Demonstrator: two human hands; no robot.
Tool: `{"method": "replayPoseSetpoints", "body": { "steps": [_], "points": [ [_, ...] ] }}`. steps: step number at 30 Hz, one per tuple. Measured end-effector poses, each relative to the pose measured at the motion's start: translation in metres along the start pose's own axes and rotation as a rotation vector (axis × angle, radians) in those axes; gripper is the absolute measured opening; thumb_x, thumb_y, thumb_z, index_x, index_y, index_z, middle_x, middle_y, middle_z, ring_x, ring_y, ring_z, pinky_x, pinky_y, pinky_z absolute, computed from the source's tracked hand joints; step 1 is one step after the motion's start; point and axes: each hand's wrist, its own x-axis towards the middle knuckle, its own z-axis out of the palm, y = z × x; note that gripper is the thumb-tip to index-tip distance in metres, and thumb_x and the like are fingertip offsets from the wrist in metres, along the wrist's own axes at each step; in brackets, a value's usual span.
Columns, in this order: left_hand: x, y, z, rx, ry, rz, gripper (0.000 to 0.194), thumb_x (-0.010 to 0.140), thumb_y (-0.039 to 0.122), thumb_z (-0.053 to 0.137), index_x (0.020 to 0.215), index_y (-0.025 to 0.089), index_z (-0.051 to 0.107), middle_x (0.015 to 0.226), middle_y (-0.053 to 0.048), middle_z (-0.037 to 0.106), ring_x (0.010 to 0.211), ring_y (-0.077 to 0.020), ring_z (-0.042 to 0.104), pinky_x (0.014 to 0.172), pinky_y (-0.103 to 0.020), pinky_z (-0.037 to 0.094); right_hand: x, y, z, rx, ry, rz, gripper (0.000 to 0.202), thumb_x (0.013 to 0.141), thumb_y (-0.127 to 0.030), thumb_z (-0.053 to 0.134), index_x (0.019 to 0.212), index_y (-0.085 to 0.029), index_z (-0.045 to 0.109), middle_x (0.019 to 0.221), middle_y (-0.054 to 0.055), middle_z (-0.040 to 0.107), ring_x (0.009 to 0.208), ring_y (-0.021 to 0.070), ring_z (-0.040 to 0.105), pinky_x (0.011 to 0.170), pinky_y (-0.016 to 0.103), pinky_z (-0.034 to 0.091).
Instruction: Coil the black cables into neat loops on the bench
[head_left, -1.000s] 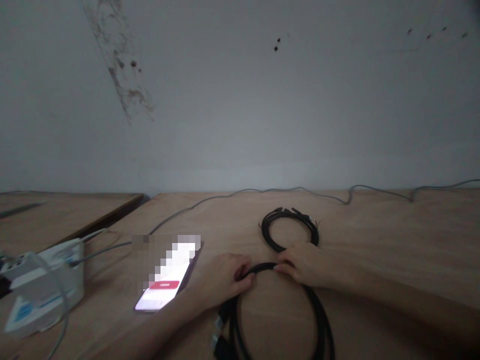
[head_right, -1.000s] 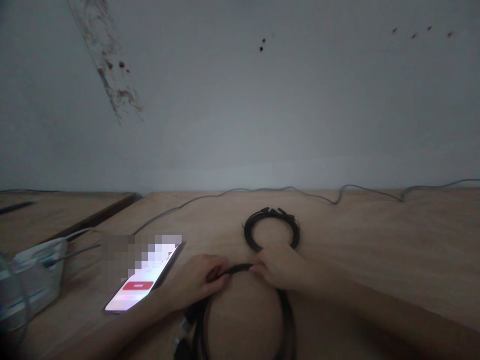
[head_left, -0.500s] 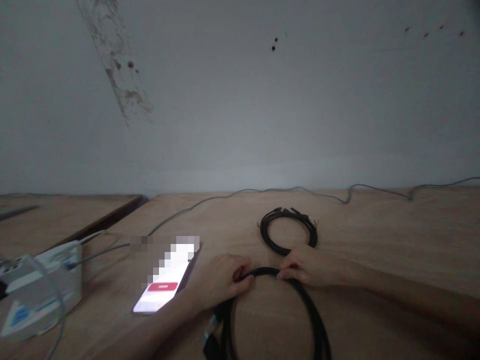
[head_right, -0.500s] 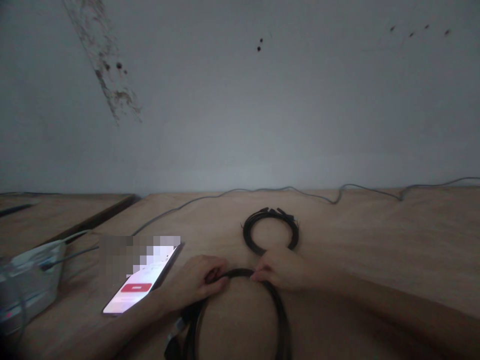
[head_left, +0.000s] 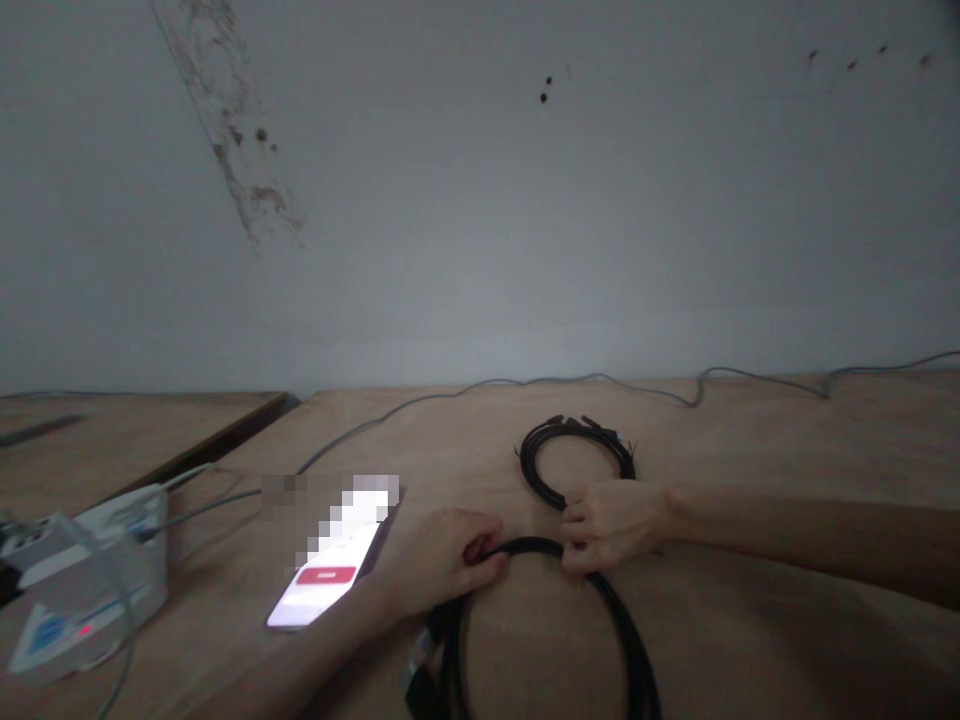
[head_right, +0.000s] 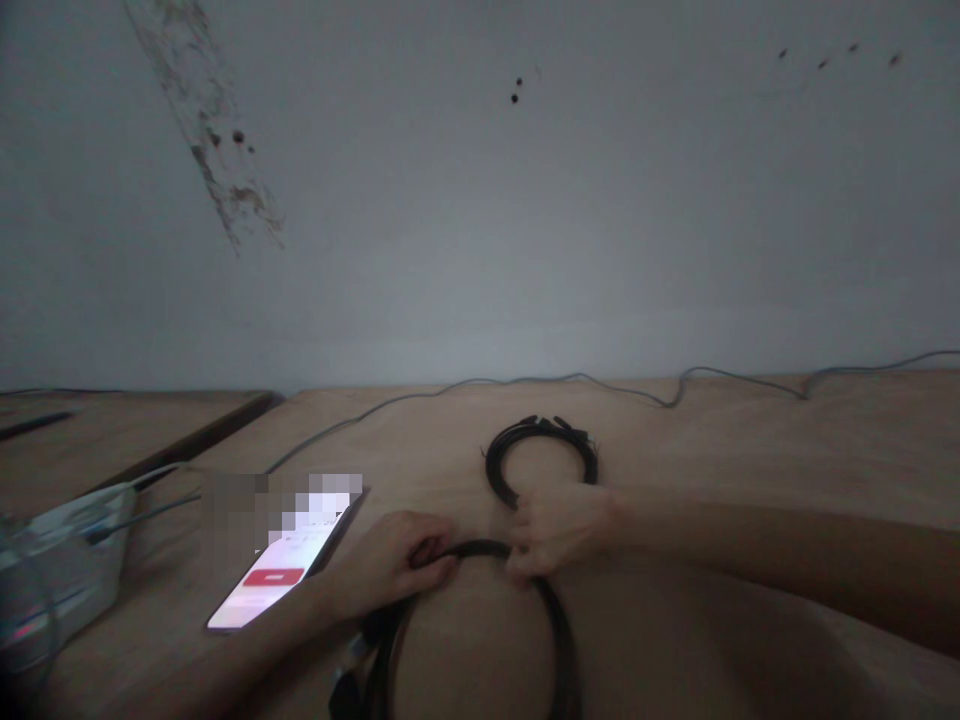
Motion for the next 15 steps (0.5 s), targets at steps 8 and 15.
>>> {"method": "replayPoseSetpoints", "body": {
  "steps": [8,15],
  "points": [
    [0.000,0.000,0.000,0.013,0.000,-0.013,0.030,0.093,0.042,0.057,0.073,0.021,0.048,0.066,0.004,0.051,0.061,-0.0133,0.047,0.056,-0.027,0.027,-0.004,0.004,0.006,0.118,0.051,0.097,0.017,0.103,-0.029,0.055,0.103,-0.022,0.071,0.082,0.005,0.073,0.069,0.0183,0.062,0.061,0.030,0.037],
    [-0.001,-0.002,0.002,0.039,0.028,-0.020,0.029,0.092,0.040,0.058,0.073,0.021,0.048,0.067,0.004,0.053,0.061,-0.0140,0.047,0.057,-0.027,0.026,-0.008,-0.013,-0.011,0.478,0.006,0.483,0.034,0.103,-0.035,0.047,0.087,-0.018,0.071,0.079,0.006,0.072,0.067,0.0180,0.062,0.062,0.027,0.039]
  ]
}}
